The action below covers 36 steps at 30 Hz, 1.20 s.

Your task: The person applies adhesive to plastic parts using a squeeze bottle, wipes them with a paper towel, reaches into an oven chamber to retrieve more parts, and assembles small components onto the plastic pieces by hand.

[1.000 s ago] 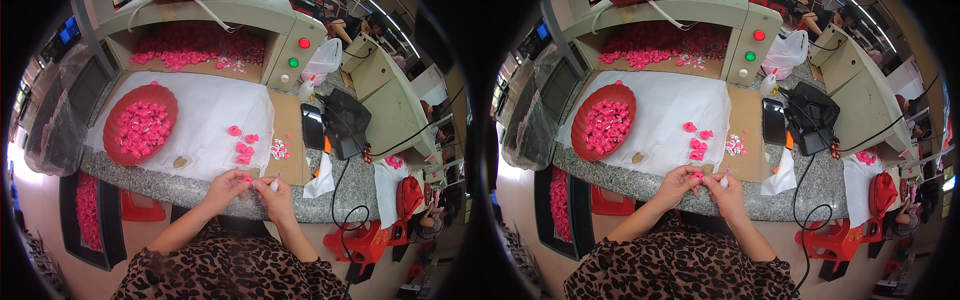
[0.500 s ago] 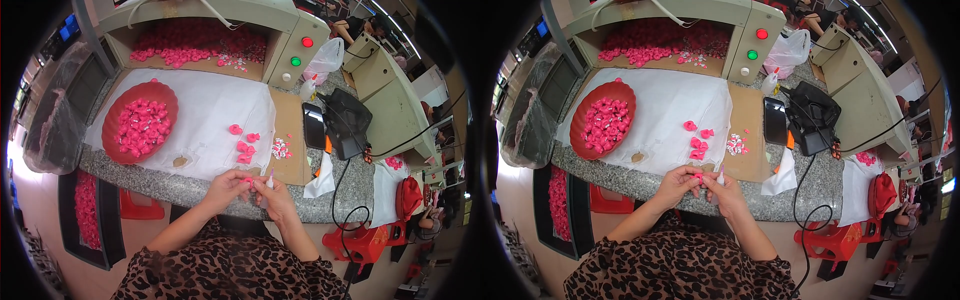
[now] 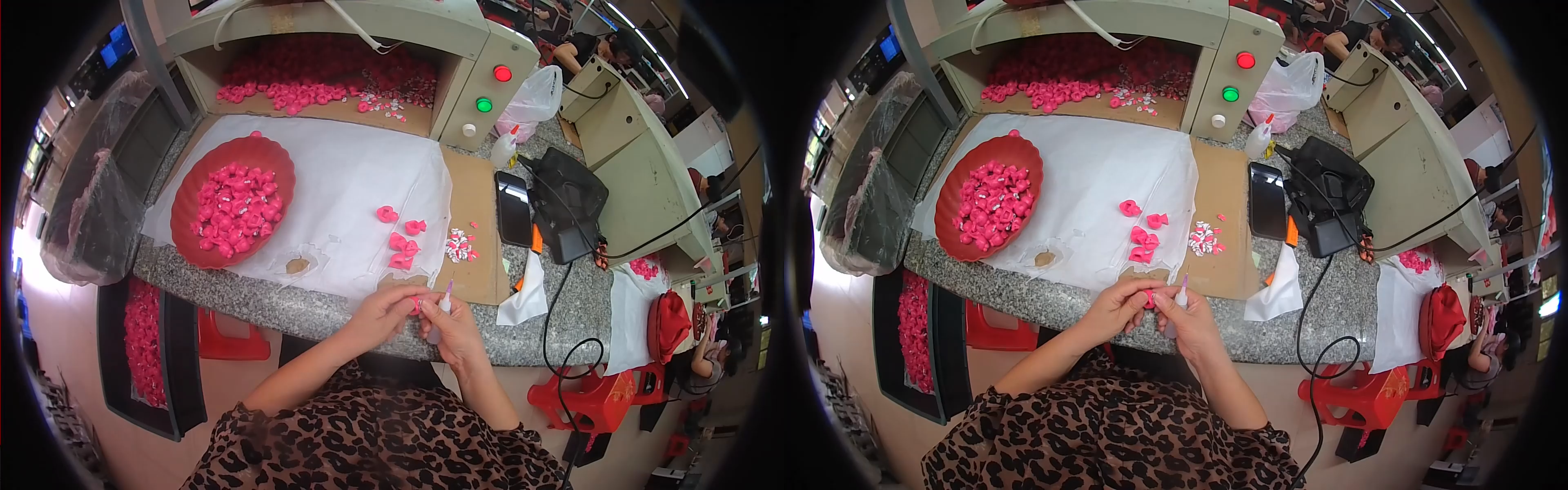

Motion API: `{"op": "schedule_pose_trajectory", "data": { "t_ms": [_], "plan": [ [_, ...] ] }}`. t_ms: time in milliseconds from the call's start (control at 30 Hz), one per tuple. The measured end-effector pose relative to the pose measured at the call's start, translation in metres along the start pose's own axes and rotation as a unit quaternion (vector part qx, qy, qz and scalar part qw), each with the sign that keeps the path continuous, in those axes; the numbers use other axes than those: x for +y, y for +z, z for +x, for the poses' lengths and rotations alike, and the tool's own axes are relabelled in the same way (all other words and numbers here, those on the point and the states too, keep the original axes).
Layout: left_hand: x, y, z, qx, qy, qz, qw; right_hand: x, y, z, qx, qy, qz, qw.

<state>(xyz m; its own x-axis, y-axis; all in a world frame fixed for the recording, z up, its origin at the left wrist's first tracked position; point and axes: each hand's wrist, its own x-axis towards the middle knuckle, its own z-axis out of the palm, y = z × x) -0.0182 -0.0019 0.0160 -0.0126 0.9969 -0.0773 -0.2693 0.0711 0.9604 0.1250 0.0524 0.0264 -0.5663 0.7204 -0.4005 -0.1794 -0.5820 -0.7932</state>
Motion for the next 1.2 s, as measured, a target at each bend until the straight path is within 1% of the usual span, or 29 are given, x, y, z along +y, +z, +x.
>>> {"op": "schedule_pose_trajectory", "data": {
  "t_ms": [33,67,133,167,233,267,333,367,433,467,500,600,667,733,967,1067,1133,1200],
  "plan": [
    [0.005,0.001,-0.001,-0.05,-0.034,0.026,0.998,0.0,-0.001,0.0,0.0,-0.002,0.001,1.0],
    [0.002,0.002,0.0,-0.051,-0.034,0.028,0.998,0.0,-0.002,-0.001,-0.001,-0.001,0.013,1.0],
    [-0.004,0.006,0.003,-0.034,0.018,0.061,0.997,0.001,-0.003,-0.002,-0.001,-0.002,0.026,1.0],
    [-0.003,0.006,0.004,-0.035,0.019,0.063,0.997,0.002,-0.002,-0.002,0.001,-0.014,0.032,0.999],
    [0.0,0.006,0.003,-0.01,-0.063,0.028,0.998,0.006,-0.001,-0.002,0.003,-0.026,0.039,0.999],
    [0.002,0.005,0.002,-0.01,-0.062,0.03,0.998,0.007,-0.001,-0.001,0.011,-0.038,0.029,0.999],
    [0.006,0.005,0.001,-0.037,-0.144,-0.112,0.983,0.008,0.0,0.0,0.017,-0.051,0.019,0.998],
    [0.006,0.007,0.001,-0.037,-0.144,-0.111,0.983,0.008,0.001,0.0,0.017,-0.051,0.002,0.999],
    [0.002,0.011,0.001,-0.012,-0.114,-0.175,0.978,0.005,0.004,0.0,0.018,-0.052,-0.014,0.998],
    [-0.001,0.01,0.001,-0.013,-0.115,-0.174,0.978,0.003,0.006,-0.001,0.015,-0.034,-0.014,0.999],
    [-0.004,0.009,0.001,-0.012,-0.114,-0.157,0.981,0.001,0.007,-0.001,0.012,-0.017,-0.016,1.0],
    [-0.006,0.008,0.002,-0.023,-0.11,-0.138,0.984,0.005,0.008,-0.002,0.025,-0.011,0.002,1.0],
    [-0.006,0.008,0.001,-0.035,-0.107,-0.135,0.984,0.008,0.011,-0.002,0.032,-0.024,0.005,0.999],
    [-0.005,0.009,0.0,-0.057,-0.068,-0.12,0.989,0.009,0.013,-0.002,0.039,-0.039,0.009,0.998],
    [-0.004,0.012,-0.001,-0.046,-0.048,-0.101,0.993,0.009,0.017,-0.005,0.03,-0.052,0.012,0.998],
    [-0.005,0.014,0.0,-0.036,-0.053,-0.073,0.995,0.008,0.017,-0.006,0.028,-0.053,0.018,0.998],
    [-0.007,0.015,0.002,-0.03,-0.029,-0.016,0.999,0.008,0.017,-0.006,0.029,-0.056,0.023,0.998],
    [-0.007,0.014,0.003,-0.038,-0.037,-0.028,0.998,0.009,0.014,-0.004,0.028,-0.048,0.036,0.998]
  ]
}}
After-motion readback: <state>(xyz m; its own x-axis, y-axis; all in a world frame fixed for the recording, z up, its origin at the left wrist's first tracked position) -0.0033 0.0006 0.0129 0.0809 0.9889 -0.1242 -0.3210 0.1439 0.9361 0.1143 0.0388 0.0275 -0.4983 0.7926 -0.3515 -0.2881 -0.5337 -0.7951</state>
